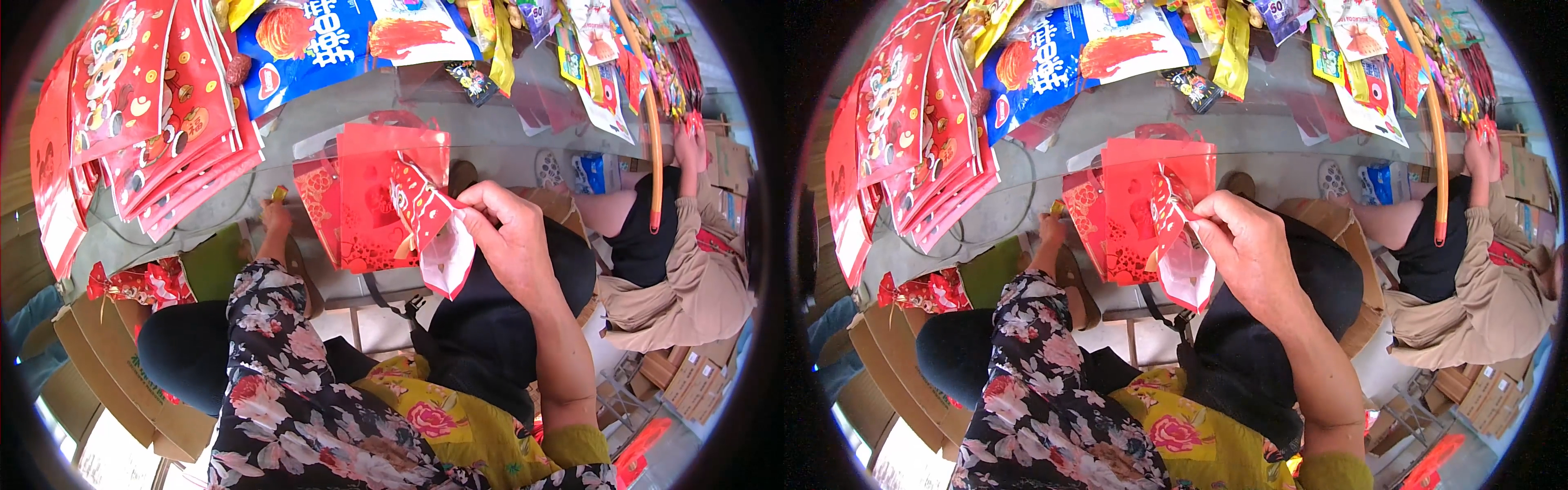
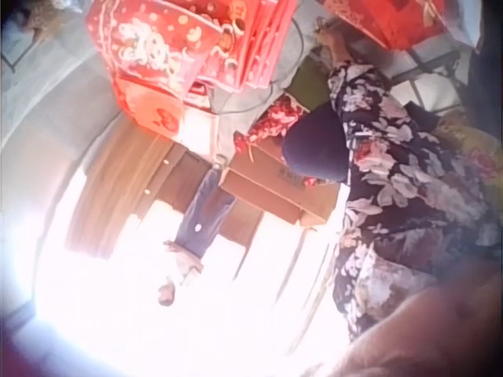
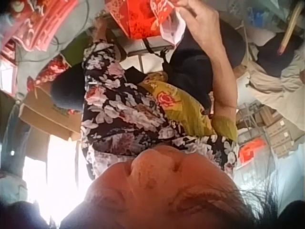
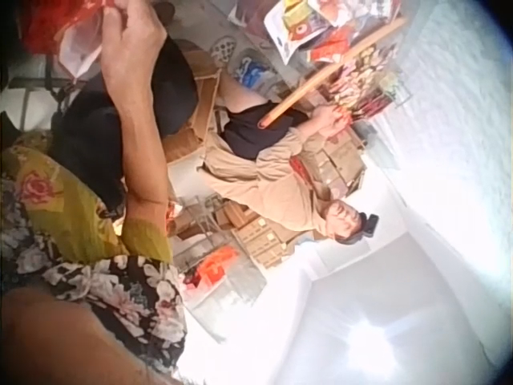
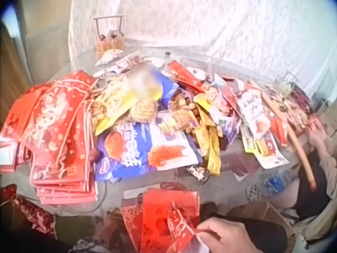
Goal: Packing small snack bags into red envelopes on a glass table.
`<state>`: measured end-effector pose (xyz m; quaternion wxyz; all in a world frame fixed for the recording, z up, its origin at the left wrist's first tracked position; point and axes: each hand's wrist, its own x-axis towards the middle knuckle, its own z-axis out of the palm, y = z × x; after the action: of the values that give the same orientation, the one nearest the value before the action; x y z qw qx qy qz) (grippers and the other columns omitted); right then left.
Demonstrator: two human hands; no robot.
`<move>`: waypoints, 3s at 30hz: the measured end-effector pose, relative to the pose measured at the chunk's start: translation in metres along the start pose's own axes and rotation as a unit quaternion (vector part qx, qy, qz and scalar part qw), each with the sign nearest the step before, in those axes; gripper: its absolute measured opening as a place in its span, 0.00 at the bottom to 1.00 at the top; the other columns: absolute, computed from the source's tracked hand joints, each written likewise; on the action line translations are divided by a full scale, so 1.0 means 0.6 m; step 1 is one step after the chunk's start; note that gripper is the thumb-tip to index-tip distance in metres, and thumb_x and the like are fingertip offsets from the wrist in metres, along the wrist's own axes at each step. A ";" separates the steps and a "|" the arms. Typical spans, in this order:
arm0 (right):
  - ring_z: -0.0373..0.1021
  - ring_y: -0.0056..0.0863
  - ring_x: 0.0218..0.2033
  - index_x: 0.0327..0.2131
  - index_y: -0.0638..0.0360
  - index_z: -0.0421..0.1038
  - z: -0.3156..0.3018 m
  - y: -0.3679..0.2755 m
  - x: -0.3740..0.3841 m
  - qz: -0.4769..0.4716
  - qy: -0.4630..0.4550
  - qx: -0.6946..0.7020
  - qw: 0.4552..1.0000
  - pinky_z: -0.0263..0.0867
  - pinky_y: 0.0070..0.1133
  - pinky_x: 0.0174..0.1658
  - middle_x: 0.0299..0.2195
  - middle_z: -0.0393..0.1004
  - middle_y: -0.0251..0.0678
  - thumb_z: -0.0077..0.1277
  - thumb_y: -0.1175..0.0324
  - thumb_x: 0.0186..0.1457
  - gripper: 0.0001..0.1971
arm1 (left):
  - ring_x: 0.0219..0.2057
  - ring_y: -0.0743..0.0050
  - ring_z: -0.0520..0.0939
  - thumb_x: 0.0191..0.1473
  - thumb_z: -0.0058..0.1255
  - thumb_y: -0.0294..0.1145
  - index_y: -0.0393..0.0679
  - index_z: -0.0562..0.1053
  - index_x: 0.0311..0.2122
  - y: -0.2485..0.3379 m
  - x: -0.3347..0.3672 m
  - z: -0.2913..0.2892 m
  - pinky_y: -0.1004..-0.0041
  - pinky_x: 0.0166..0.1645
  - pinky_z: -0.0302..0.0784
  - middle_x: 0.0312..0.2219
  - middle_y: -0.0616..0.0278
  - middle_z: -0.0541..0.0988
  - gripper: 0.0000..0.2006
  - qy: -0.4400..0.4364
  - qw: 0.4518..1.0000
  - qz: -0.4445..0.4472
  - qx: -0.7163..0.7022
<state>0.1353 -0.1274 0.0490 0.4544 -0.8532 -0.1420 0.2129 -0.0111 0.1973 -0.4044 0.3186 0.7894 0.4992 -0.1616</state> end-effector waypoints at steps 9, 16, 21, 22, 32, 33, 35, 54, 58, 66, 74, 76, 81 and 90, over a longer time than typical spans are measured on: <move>0.66 0.24 0.23 0.32 0.65 0.68 -0.003 0.014 0.002 -0.018 0.003 0.010 1.000 0.64 0.22 0.30 0.23 0.71 0.40 0.52 0.75 0.54 0.04 | 0.32 0.50 0.83 0.42 0.58 0.33 0.47 0.81 0.28 0.037 -0.061 0.010 0.60 0.37 0.79 0.29 0.48 0.81 0.06 0.156 0.987 0.020 -0.038; 0.68 0.14 0.26 0.33 0.67 0.70 -0.003 0.035 -0.004 -0.064 0.033 -0.018 0.997 0.66 0.18 0.31 0.23 0.75 0.37 0.51 0.75 0.54 0.05 | 0.31 0.54 0.83 0.36 0.66 0.31 0.42 0.76 0.26 0.131 -0.137 -0.068 0.61 0.36 0.78 0.27 0.49 0.81 0.10 0.235 0.953 -0.053 -0.181; 0.75 0.41 0.28 0.30 0.60 0.72 0.013 0.032 0.001 -0.072 0.055 0.022 0.996 0.69 0.29 0.32 0.24 0.76 0.44 0.52 0.72 0.51 0.03 | 0.28 0.72 0.78 0.45 0.60 0.20 0.39 0.72 0.37 0.188 -0.172 -0.144 0.72 0.31 0.75 0.32 0.62 0.78 0.13 0.164 0.779 -0.070 -0.601; 0.75 0.41 0.28 0.30 0.60 0.73 -0.010 0.060 0.006 -0.069 0.080 -0.018 0.994 0.69 0.29 0.33 0.25 0.77 0.44 0.53 0.72 0.51 0.03 | 0.25 0.81 0.74 0.49 0.56 0.19 0.39 0.73 0.38 0.268 -0.260 -0.161 0.79 0.26 0.68 0.30 0.66 0.77 0.09 0.083 0.754 -0.018 -0.651; 0.72 0.50 0.32 0.27 0.60 0.73 0.027 0.029 0.034 -0.156 0.082 -0.015 0.984 0.67 0.36 0.35 0.26 0.74 0.50 0.54 0.67 0.51 0.07 | 0.30 0.85 0.75 0.56 0.52 0.25 0.39 0.74 0.41 0.357 -0.587 -0.386 0.78 0.37 0.72 0.31 0.68 0.78 0.08 0.012 0.775 0.377 -0.508; 0.72 0.50 0.30 0.27 0.61 0.72 0.035 0.020 0.027 -0.176 0.084 -0.026 0.980 0.66 0.37 0.33 0.26 0.74 0.50 0.55 0.67 0.50 0.07 | 0.32 0.84 0.76 0.56 0.52 0.25 0.39 0.74 0.42 0.353 -0.599 -0.378 0.77 0.39 0.72 0.32 0.68 0.79 0.08 0.018 0.799 0.383 -0.463; 0.71 0.50 0.28 0.26 0.62 0.71 0.021 0.035 0.022 -0.175 0.087 -0.042 0.980 0.65 0.36 0.31 0.24 0.73 0.50 0.56 0.68 0.49 0.08 | 0.35 0.82 0.78 0.53 0.54 0.24 0.38 0.74 0.45 0.378 -0.625 -0.332 0.74 0.41 0.75 0.32 0.66 0.80 0.13 0.021 0.804 0.431 -0.410; 0.74 0.36 0.23 0.26 0.67 0.72 -0.003 0.080 0.029 -0.194 0.098 -0.065 0.974 0.68 0.28 0.30 0.20 0.74 0.47 0.53 0.79 0.44 0.02 | 0.28 0.49 0.80 0.48 0.52 0.29 0.42 0.71 0.36 0.434 -0.617 -0.263 0.57 0.31 0.75 0.25 0.51 0.77 0.08 0.140 0.809 0.553 -0.140; 0.74 0.36 0.23 0.25 0.67 0.72 0.004 0.064 0.021 -0.183 0.087 -0.049 0.978 0.68 0.28 0.29 0.20 0.74 0.47 0.53 0.80 0.44 0.02 | 0.26 0.53 0.81 0.45 0.54 0.30 0.42 0.71 0.35 0.423 -0.596 -0.262 0.58 0.30 0.76 0.25 0.54 0.78 0.10 0.147 0.825 0.545 -0.012; 0.71 0.29 0.20 0.24 0.67 0.72 0.011 0.078 0.037 -0.182 0.090 -0.039 0.978 0.67 0.25 0.27 0.18 0.73 0.43 0.56 0.78 0.44 0.03 | 0.28 0.52 0.81 0.45 0.54 0.31 0.42 0.70 0.40 0.420 -0.599 -0.269 0.60 0.30 0.77 0.30 0.51 0.76 0.15 0.185 0.814 0.547 0.070; 0.71 0.29 0.20 0.24 0.66 0.72 0.010 0.090 0.045 -0.181 0.103 -0.058 0.976 0.67 0.26 0.27 0.18 0.73 0.43 0.57 0.78 0.44 0.04 | 0.28 0.50 0.79 0.49 0.51 0.31 0.44 0.70 0.43 0.408 -0.606 -0.288 0.58 0.30 0.74 0.29 0.54 0.74 0.15 0.196 0.777 0.598 0.025; 0.71 0.29 0.20 0.24 0.66 0.72 0.012 0.093 0.048 -0.188 0.109 -0.068 0.974 0.67 0.26 0.27 0.18 0.73 0.43 0.57 0.77 0.43 0.04 | 0.28 0.50 0.78 0.49 0.51 0.31 0.44 0.71 0.42 0.402 -0.614 -0.305 0.57 0.30 0.74 0.29 0.54 0.73 0.13 0.191 0.774 0.604 0.014; 0.73 0.39 0.23 0.25 0.64 0.73 0.004 0.081 0.042 -0.185 0.091 -0.065 0.976 0.67 0.29 0.29 0.20 0.74 0.45 0.58 0.72 0.45 0.06 | 0.29 0.49 0.77 0.50 0.50 0.31 0.44 0.73 0.37 0.390 -0.624 -0.346 0.57 0.33 0.72 0.28 0.55 0.72 0.08 0.176 0.763 0.622 -0.002; 0.70 0.25 0.20 0.25 0.67 0.73 0.001 0.090 0.043 -0.181 0.097 -0.067 0.976 0.66 0.24 0.26 0.18 0.73 0.41 0.60 0.75 0.44 0.06 | 0.30 0.51 0.75 0.51 0.50 0.31 0.43 0.71 0.30 0.403 -0.601 -0.404 0.60 0.35 0.70 0.28 0.55 0.71 0.04 0.187 0.696 0.692 0.036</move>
<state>0.1599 -0.1453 -0.0026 0.4391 -0.8583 -0.2634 0.0333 0.0270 0.0388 0.0654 0.2116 0.9368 -0.1451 0.2380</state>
